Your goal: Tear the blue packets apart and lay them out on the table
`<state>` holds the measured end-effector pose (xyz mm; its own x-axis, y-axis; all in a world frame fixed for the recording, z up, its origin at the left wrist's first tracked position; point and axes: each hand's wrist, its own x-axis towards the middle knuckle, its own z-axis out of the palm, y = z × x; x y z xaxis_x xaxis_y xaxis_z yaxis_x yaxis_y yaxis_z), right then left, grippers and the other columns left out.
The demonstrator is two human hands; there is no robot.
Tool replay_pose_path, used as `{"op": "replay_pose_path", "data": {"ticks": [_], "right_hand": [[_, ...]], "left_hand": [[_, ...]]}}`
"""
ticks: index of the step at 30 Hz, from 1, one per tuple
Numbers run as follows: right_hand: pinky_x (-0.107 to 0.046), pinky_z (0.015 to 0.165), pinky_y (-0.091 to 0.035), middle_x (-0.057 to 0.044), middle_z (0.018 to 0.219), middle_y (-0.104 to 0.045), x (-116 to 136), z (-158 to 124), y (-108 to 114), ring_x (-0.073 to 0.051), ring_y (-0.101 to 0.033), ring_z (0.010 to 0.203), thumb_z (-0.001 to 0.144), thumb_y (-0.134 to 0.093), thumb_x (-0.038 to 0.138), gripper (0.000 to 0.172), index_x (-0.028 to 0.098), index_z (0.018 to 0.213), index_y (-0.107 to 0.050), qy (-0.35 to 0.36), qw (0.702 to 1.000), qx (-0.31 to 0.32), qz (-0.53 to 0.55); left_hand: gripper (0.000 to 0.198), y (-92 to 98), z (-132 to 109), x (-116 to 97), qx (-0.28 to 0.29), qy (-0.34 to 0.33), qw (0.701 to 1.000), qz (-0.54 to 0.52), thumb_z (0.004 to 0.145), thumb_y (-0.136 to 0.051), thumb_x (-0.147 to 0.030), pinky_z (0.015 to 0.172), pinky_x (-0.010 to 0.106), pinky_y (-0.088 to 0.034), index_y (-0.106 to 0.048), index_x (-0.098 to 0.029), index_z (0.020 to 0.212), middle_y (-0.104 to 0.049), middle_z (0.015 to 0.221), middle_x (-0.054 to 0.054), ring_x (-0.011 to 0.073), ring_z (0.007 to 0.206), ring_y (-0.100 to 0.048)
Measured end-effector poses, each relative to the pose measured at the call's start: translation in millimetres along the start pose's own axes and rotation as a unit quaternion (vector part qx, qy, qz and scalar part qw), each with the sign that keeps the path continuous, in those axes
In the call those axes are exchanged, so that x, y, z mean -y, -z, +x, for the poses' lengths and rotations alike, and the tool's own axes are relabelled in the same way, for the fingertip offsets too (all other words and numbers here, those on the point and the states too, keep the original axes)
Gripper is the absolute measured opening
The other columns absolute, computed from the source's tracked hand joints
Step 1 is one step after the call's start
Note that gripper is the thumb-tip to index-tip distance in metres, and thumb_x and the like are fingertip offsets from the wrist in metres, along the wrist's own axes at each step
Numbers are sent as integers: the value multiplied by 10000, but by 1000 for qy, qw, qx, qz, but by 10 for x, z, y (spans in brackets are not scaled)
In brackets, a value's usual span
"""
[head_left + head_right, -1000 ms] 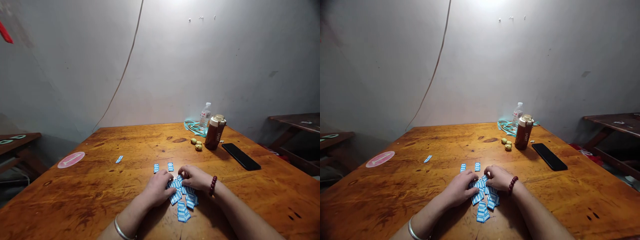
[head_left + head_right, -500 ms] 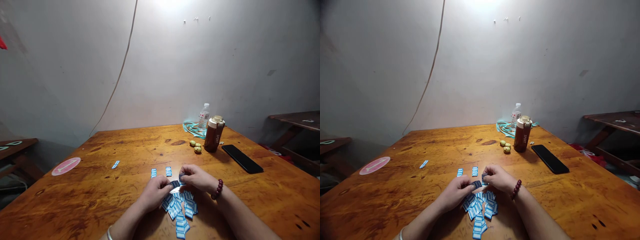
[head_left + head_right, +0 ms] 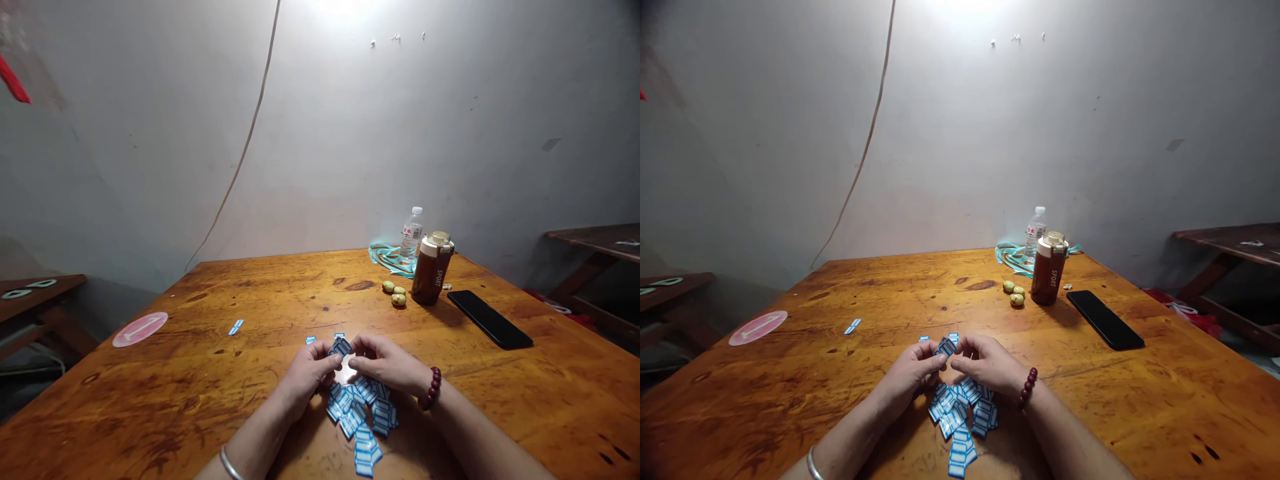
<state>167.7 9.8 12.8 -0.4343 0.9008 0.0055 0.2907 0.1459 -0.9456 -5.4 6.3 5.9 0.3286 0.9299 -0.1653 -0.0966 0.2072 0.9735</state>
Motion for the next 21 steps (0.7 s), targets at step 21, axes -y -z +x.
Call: {"op": "replay_pose_path", "data": {"ticks": [21], "right_hand": [[-198,556,-393,15,676,-537,-1,61,-165,-95,-494,613,760,-494,302,160,158,815,-535,77,987,-129,58]], "left_hand": [[257,-33,7,8,-20,-15,1000,9,644,-619,-364,487,177,-348,-571,-117,691,-540,587,-12,60,490,-463]]}}
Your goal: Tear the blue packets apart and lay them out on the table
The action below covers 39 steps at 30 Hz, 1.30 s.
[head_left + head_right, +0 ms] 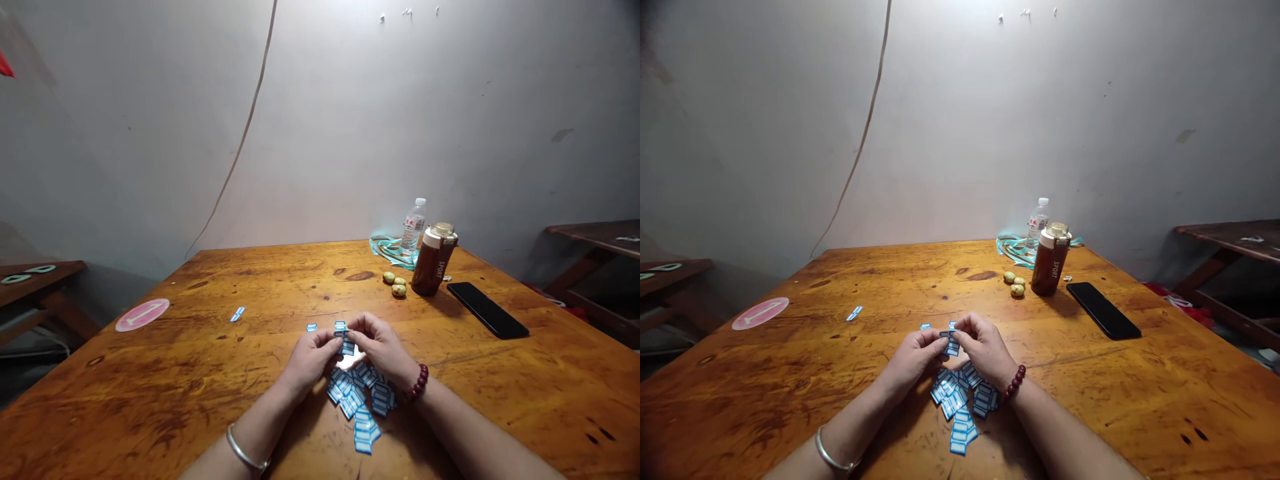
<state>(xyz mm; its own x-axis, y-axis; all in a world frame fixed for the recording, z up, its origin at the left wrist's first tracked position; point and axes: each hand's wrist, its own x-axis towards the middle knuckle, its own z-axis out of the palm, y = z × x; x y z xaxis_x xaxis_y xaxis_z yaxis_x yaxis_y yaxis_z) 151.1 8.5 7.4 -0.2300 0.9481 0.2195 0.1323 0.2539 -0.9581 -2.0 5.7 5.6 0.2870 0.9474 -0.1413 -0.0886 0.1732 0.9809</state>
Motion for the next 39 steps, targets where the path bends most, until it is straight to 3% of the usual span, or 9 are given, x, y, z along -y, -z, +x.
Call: {"op": "replay_pose_path", "data": {"ticks": [5,11,15,20,22,25,29,33,39], "right_hand": [[-191,533,-382,21,641,-515,29,6,27,-85,-464,577,759,-486,271,133,153,737,-542,4,999,-18,-31],[-204,579,-394,13,663,-536,32,-14,-2,-98,-487,624,774,-465,235,115,157,735,-539,63,996,-16,-66],[-198,560,-388,16,653,-531,23,-18,-32,-95,-481,609,780,-462,235,112,161,733,-531,67,995,-24,-77],[-196,554,-371,17,663,-522,5,-17,-7,-92,-473,608,797,-444,265,131,165,766,-523,62,992,-26,-102],[-193,533,-357,21,658,-514,-8,-25,33,-90,-462,590,792,-451,271,129,168,807,-527,48,991,3,-128],[-189,520,-339,21,675,-518,-30,-54,68,-88,-450,580,734,-523,241,115,176,822,-556,26,975,107,-191],[-205,600,-345,-1,814,-529,-36,-106,2,-108,-469,675,655,-596,218,284,215,938,-573,40,940,185,-284],[-209,624,-336,-2,837,-530,-39,-123,-77,-121,-470,718,639,-609,234,265,225,904,-593,54,919,203,-333],[-187,565,-325,10,740,-568,-122,-84,-68,-101,-468,652,654,-544,141,113,180,751,-588,42,937,170,-303]], "left_hand": [[287,7,-14,-45,-23,24,999,-2,643,-607,-389,453,168,-339,-573,-115,721,-549,614,4,73,500,-488],[299,-46,-61,-97,33,27,999,-25,651,-601,-410,495,173,-351,-589,-119,720,-550,629,3,81,540,-510],[319,-72,-69,-83,59,19,998,-34,648,-600,-424,532,194,-369,-605,-115,722,-560,637,13,91,560,-508],[274,-29,-33,-55,6,-6,1000,-1,638,-616,-386,490,187,-357,-599,-117,689,-559,592,2,73,495,-473],[258,21,-18,-71,-36,-31,999,17,649,-606,-373,500,188,-369,-592,-117,675,-561,591,5,78,509,-488],[249,104,4,-90,-77,-73,994,25,675,-582,-370,543,194,-397,-587,-122,687,-580,629,18,95,571,-524],[239,151,28,-73,-89,-85,992,19,688,-571,-370,547,193,-403,-575,-131,686,-581,633,11,95,581,-533],[228,134,36,-58,-85,-82,993,24,688,-573,-363,541,189,-397,-567,-136,664,-577,612,-1,89,562,-530],[209,138,37,-59,-74,-73,994,29,696,-567,-350,542,185,-390,-563,-142,680,-574,637,-4,89,575,-537]]}}
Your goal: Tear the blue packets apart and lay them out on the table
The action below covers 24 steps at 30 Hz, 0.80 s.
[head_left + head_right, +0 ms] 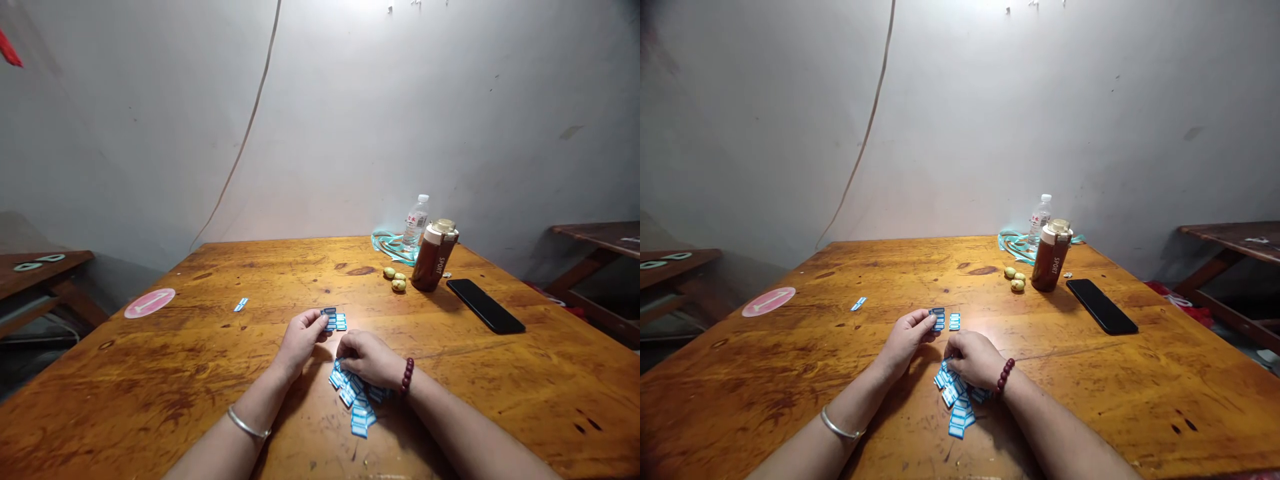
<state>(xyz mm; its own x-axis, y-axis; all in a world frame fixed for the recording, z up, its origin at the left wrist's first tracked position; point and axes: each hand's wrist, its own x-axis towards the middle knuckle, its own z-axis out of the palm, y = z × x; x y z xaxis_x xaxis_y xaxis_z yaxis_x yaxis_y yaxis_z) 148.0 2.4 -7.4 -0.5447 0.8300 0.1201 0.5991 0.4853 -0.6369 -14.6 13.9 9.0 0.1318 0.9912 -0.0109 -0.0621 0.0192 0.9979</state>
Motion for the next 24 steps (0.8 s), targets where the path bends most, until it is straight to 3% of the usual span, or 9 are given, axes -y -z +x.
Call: {"op": "replay_pose_path", "data": {"ticks": [9,15,20,24], "right_hand": [[-160,499,-321,31,613,-534,-36,15,-26,-76,-456,565,686,-516,170,59,143,685,-568,-40,988,20,148],[-165,535,-338,22,661,-546,13,-17,31,-85,-466,609,693,-544,225,98,148,679,-604,-3,992,43,117],[-191,589,-355,0,695,-567,96,-29,119,-101,-477,635,720,-501,186,135,157,659,-618,13,996,19,86],[-186,532,-344,15,608,-524,136,-5,161,-94,-449,576,760,-459,218,172,151,638,-559,-7,988,-23,150]], "left_hand": [[226,-8,5,24,10,-8,1000,0,692,-564,-359,528,185,-372,-576,-134,675,-565,619,3,89,563,-512],[238,-12,9,60,24,-4,1000,-12,693,-565,-364,506,185,-349,-566,-129,653,-550,586,-3,85,534,-486],[248,-26,-5,50,19,-1,1000,-7,688,-569,-371,498,185,-344,-579,-124,668,-551,592,1,88,533,-489],[243,-34,-5,37,25,4,1000,-5,681,-576,-367,500,191,-352,-579,-127,651,-556,580,1,86,515,-485]]}}
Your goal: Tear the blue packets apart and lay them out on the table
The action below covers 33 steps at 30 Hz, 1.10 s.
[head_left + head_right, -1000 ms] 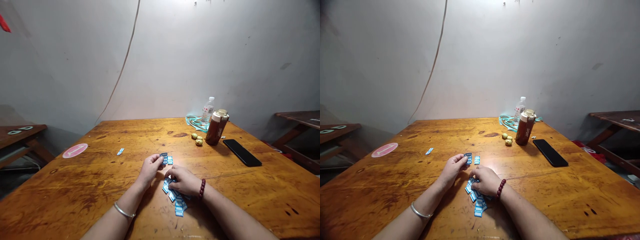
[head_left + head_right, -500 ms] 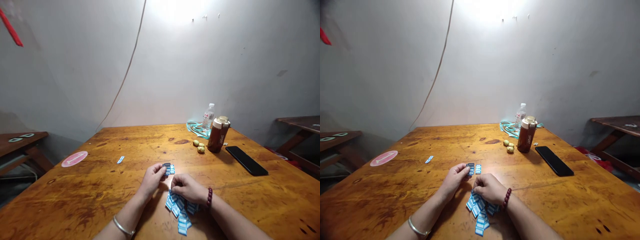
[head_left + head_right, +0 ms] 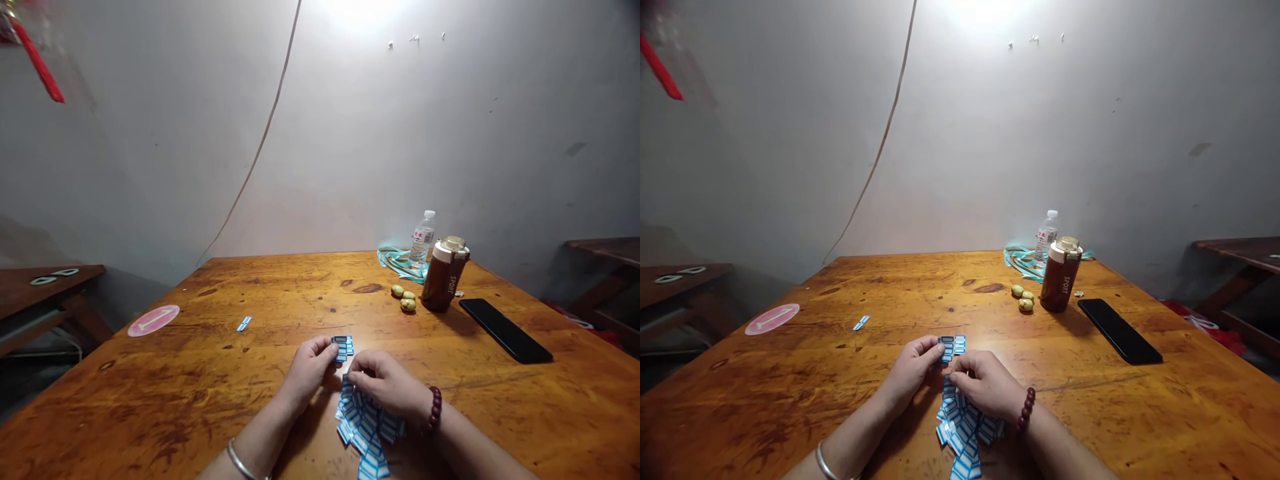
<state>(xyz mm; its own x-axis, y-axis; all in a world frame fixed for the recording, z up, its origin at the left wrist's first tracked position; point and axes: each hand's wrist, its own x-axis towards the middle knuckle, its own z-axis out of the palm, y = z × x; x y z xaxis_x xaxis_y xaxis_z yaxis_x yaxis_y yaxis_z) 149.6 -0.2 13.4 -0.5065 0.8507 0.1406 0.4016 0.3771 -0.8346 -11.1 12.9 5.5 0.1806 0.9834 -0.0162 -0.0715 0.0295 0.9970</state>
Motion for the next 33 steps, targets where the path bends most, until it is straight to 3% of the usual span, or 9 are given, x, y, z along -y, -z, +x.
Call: {"op": "replay_pose_path", "data": {"ticks": [3,7,19,23,28,33], "right_hand": [[-182,504,-334,24,575,-464,4,20,8,-85,-415,547,782,-448,284,215,146,629,-509,-3,996,-71,52],[-185,485,-318,24,571,-448,-9,25,25,-84,-394,534,789,-448,313,231,150,634,-500,13,988,-150,30],[-194,488,-334,20,568,-483,-45,29,20,-87,-431,529,778,-463,291,214,162,608,-477,12,979,-196,-55],[-195,496,-353,21,624,-502,-97,13,23,-91,-451,557,801,-425,308,170,172,754,-515,-9,988,-153,-32],[-201,558,-358,6,737,-535,-119,-49,38,-100,-464,623,713,-550,267,178,193,874,-562,1,993,30,-114],[-219,661,-349,-23,868,-521,-59,-87,0,-140,-466,769,638,-623,269,265,212,894,-585,41,976,101,-190]], "left_hand": [[236,-29,-16,-23,11,26,1000,-1,669,-592,-351,463,184,-337,-570,-121,624,-534,544,-6,70,466,-450],[228,-96,-73,-87,38,67,997,-28,652,-614,-347,446,173,-341,-579,-122,647,-522,547,-13,62,459,-450],[273,-135,-118,-88,92,80,991,-48,661,-603,-393,522,180,-370,-617,-128,724,-567,638,7,78,548,-508],[240,-86,-82,-103,36,51,998,-12,636,-625,-361,479,171,-356,-587,-124,646,-544,569,-4,75,502,-491],[238,96,15,-120,-53,9,999,-10,634,-613,-369,509,180,-383,-572,-136,663,-562,607,4,93,537,-521],[245,111,19,-87,-50,-4,999,-4,658,-588,-376,518,183,-390,-573,-133,688,-574,633,13,96,553,-536]]}}
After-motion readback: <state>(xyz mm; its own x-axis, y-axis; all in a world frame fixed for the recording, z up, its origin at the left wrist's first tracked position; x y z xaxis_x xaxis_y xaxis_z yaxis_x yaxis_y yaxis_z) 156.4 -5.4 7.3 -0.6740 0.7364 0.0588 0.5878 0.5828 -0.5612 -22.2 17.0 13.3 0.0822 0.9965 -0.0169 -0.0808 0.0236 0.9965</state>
